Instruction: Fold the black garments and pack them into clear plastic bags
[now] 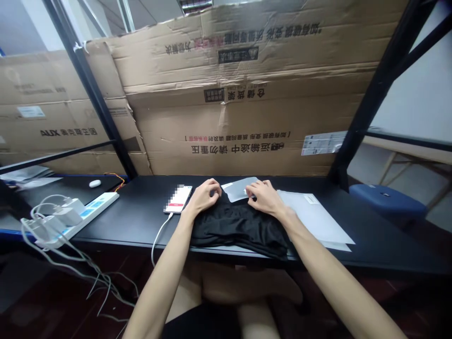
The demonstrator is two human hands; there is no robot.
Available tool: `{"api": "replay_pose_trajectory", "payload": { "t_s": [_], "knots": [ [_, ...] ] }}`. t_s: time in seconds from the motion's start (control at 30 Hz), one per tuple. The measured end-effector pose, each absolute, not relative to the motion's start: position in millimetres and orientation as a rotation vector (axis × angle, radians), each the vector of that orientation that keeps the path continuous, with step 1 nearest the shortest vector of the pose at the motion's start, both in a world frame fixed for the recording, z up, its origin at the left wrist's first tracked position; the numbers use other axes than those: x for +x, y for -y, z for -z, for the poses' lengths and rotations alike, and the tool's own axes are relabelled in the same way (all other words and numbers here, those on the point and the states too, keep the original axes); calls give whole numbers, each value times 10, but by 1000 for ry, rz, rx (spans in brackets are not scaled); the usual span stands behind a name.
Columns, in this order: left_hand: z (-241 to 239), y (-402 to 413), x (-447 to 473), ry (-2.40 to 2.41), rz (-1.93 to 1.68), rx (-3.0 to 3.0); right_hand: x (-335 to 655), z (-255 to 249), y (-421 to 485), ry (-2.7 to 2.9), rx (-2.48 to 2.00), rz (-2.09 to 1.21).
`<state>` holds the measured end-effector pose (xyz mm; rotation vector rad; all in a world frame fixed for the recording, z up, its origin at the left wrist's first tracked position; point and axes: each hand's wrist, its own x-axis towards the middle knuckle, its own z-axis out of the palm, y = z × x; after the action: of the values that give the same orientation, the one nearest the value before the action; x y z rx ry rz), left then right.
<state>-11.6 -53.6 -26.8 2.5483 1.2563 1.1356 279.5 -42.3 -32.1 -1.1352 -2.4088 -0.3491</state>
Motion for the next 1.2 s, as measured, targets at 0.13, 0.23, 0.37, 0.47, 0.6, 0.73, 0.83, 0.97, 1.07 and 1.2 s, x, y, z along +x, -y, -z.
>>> {"api": "replay_pose_trajectory", "payload": {
  "t_s": [0.13, 0.23, 0.37, 0.47, 0.6, 0.73, 0.83, 0.97, 1.07, 1.2],
  "knots": [
    [271, 605, 35, -1159, -1089, 2595, 2680, 330, 443, 2414, -1060, 333],
    [318, 603, 90, -1137, -1011, 2657, 2548, 342, 483, 2434, -987, 310],
    [407, 529, 103, -1122, -952, 2719, 2448, 364, 513, 2453, -934, 294],
    [446, 479, 102, -1120, -941, 2748, 2442, 377, 504, 2455, -924, 275],
    [462, 448, 97, -1118, -917, 2810, 2454, 392, 484, 2464, -910, 248],
    [445, 449, 103, -1167, -868, 2840, 2446, 388, 502, 2478, -909, 236],
    [404, 476, 103, -1191, -862, 2815, 2445, 366, 526, 2475, -919, 235],
    [342, 514, 74, -1225, -933, 2731, 2478, 325, 538, 2432, -945, 258],
    [319, 515, 46, -1248, -984, 2677, 2523, 297, 531, 2400, -964, 267],
    [316, 497, 20, -1241, -1042, 2626, 2588, 270, 518, 2364, -985, 294]
  ]
}}
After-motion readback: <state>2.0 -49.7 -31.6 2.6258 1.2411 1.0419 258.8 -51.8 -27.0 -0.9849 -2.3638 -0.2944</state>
